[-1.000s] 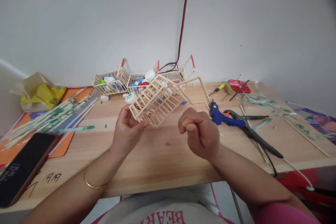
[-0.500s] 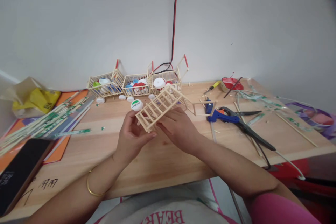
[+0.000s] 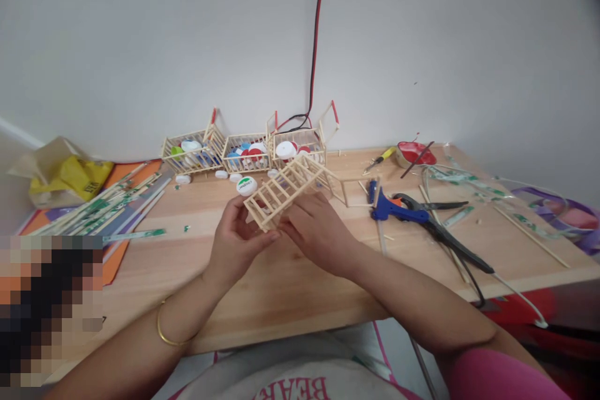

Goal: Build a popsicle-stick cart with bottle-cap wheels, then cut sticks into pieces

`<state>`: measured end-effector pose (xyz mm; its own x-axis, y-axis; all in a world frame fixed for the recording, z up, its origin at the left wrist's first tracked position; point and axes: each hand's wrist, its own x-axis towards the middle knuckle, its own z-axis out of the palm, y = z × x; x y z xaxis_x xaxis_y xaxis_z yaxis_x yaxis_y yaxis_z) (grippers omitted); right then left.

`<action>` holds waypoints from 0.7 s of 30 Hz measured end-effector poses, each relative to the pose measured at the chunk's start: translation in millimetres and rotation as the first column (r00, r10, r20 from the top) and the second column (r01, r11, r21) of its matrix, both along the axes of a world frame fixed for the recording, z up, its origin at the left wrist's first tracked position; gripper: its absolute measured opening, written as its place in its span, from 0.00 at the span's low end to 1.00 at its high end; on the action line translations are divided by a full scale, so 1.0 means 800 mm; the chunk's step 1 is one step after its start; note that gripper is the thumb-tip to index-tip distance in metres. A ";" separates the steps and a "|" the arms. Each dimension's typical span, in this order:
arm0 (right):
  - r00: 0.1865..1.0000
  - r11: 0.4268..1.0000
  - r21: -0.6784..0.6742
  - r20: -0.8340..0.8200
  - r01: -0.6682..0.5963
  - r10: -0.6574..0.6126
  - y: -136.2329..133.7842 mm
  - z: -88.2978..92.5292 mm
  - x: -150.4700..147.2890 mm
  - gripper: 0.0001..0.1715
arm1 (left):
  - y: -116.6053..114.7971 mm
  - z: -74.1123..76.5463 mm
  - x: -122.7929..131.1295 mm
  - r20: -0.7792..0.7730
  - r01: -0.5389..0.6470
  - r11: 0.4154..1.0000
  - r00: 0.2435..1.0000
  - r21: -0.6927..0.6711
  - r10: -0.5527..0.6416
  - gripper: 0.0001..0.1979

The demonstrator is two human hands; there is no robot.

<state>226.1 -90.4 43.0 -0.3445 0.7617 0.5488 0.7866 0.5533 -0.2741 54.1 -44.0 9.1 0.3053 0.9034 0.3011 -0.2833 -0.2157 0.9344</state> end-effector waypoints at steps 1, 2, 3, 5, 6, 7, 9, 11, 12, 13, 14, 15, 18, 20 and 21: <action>0.999 1.000 0.004 -0.032 -0.003 0.003 -0.003 0.003 0.001 0.07 | 0.003 0.001 0.000 0.014 -0.012 1.000 1.000 -0.024 0.012 0.30; 0.998 1.000 0.006 -0.064 -0.015 0.015 -0.005 0.005 0.003 0.09 | 0.005 0.002 -0.001 0.025 -0.020 0.999 0.999 -0.049 0.021 0.30; 0.995 1.000 0.004 -0.096 -0.031 0.031 -0.007 0.007 0.006 0.10 | 0.007 0.002 -0.001 0.036 -0.022 0.997 0.999 -0.076 0.025 0.29; 0.986 0.998 0.007 -0.152 -0.062 0.062 -0.010 0.011 0.010 0.11 | 0.010 0.003 -0.002 0.057 -0.014 0.991 0.998 -0.132 0.021 0.27; 0.982 0.997 0.007 -0.168 -0.081 0.081 -0.011 0.012 0.013 0.12 | 0.011 0.003 -0.003 0.065 -0.003 0.987 0.998 -0.158 0.013 0.27; 0.979 0.995 0.003 -0.176 -0.102 0.101 -0.012 0.013 0.015 0.13 | 0.012 0.002 -0.003 0.074 0.008 0.984 0.997 -0.180 0.005 0.26; 0.975 0.989 -0.017 -0.172 -0.148 0.143 -0.014 0.015 0.017 0.14 | 0.014 0.000 -0.003 0.099 0.025 0.979 0.995 -0.205 -0.005 0.25; 0.970 0.980 -0.039 -0.156 -0.197 0.189 -0.015 0.017 0.019 0.16 | 0.016 -0.002 -0.002 0.125 0.034 0.976 0.992 -0.215 -0.007 0.25; 0.966 0.975 -0.045 -0.150 -0.220 0.211 -0.016 0.018 0.019 0.17 | 0.017 -0.004 -0.002 0.135 0.035 0.974 0.991 -0.222 -0.005 0.25; 0.961 0.969 -0.050 -0.145 -0.243 0.234 -0.016 0.019 0.019 0.17 | 0.018 -0.005 -0.002 0.142 0.033 0.972 0.990 -0.231 0.001 0.25; 0.955 0.962 -0.053 -0.146 -0.267 0.257 -0.017 0.019 0.020 0.17 | 0.019 -0.005 -0.001 0.147 0.032 0.970 0.989 -0.242 0.004 0.25; 0.949 0.956 -0.056 -0.150 -0.289 0.278 -0.017 0.019 0.020 0.18 | 0.019 -0.006 -0.001 0.150 0.032 0.967 0.989 -0.253 0.006 0.25; 0.932 0.938 -0.094 -0.177 -0.335 0.315 -0.016 0.017 0.022 0.19 | 0.020 -0.007 -0.001 0.165 0.040 0.963 0.986 -0.265 0.004 0.26; 0.925 0.928 -0.122 -0.201 -0.351 0.323 -0.016 0.014 0.022 0.21 | 0.022 -0.009 -0.002 0.172 0.049 0.963 0.985 -0.264 -0.003 0.26; 0.919 0.922 -0.134 -0.217 -0.362 0.329 -0.016 0.012 0.022 0.22 | 0.022 -0.010 -0.002 0.174 0.051 0.963 0.985 -0.263 -0.005 0.26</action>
<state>244.0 -103.3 53.0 -0.5069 0.7000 0.5031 0.4797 0.7139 -0.5101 52.4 -26.1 1.2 0.2968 0.9495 0.1015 -0.4454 0.0436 0.8942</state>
